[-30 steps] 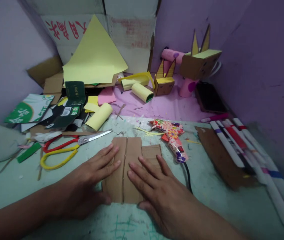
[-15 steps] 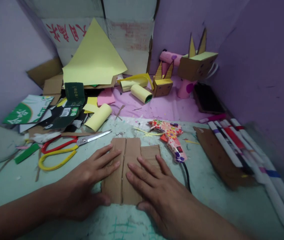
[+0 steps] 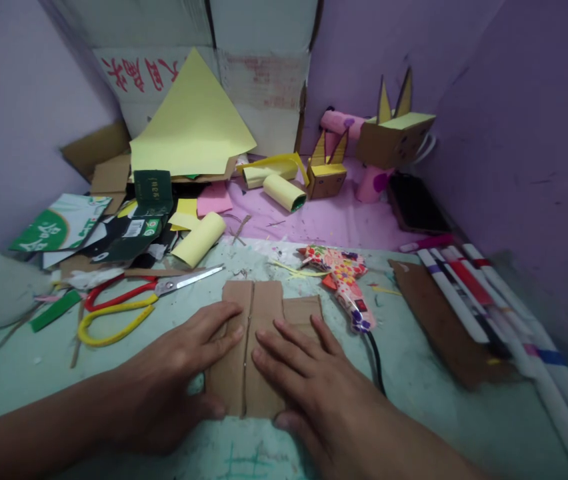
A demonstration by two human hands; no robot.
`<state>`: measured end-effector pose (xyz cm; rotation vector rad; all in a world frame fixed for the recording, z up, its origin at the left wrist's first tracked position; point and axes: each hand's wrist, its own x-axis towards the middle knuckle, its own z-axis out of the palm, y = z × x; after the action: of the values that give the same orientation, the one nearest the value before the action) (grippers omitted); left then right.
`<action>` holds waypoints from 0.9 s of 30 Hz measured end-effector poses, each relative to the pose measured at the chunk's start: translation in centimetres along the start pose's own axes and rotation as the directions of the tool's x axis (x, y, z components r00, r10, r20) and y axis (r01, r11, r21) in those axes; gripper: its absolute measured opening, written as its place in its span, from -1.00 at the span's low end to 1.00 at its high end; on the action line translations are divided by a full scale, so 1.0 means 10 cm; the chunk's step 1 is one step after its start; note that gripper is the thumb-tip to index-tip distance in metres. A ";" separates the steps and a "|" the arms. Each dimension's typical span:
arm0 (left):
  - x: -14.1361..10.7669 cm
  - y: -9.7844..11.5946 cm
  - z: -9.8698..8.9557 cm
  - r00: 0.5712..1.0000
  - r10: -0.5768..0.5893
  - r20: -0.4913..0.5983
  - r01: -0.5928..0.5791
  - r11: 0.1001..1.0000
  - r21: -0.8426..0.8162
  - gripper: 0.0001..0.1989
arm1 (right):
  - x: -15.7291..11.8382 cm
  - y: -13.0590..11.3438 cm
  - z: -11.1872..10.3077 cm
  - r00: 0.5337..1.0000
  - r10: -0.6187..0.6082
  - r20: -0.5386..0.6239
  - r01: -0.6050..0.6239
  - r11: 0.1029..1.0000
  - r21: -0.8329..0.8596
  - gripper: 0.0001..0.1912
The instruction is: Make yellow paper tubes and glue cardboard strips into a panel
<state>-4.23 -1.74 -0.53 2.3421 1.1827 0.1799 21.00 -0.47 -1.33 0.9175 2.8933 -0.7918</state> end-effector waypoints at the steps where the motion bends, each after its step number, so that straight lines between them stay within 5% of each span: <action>1: -0.02 -0.03 0.03 1.000 0.006 -0.025 -0.006 1.000 -0.022 -0.25 | 0.00 0.00 0.00 1.000 0.001 0.002 -0.001 1.000 0.005 -0.37; 4: -0.04 -0.08 0.03 0.999 0.026 -0.034 -0.028 0.999 -0.040 -0.26 | -0.01 -0.02 -0.04 1.000 0.006 0.009 -0.007 1.000 0.016 -0.36; 10: 0.12 0.01 -0.25 0.991 0.061 0.117 -0.062 0.998 0.006 -0.39 | 0.08 -0.02 -0.16 1.000 -0.008 -0.010 0.008 1.000 0.016 -0.46; 14: 0.18 0.02 -0.21 0.999 0.038 0.022 -0.039 0.999 0.030 -0.60 | 0.18 0.00 -0.09 0.987 -0.046 -0.155 0.045 0.999 -0.007 -0.63; 19: 0.17 -0.01 -0.09 0.999 -0.027 -0.039 0.029 0.999 0.045 -0.44 | 0.24 -0.03 -0.06 0.965 0.059 -0.256 -0.082 0.993 -0.082 -0.55; 27: 0.23 -0.01 -0.23 0.990 -0.108 0.086 0.097 0.988 0.124 -0.22 | 0.30 0.03 -0.22 0.989 0.059 -0.138 -0.087 0.975 -0.206 -0.28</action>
<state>-3.66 0.97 1.11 2.3566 1.2971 -0.0355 19.03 2.37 0.04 1.0810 2.9571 -0.4222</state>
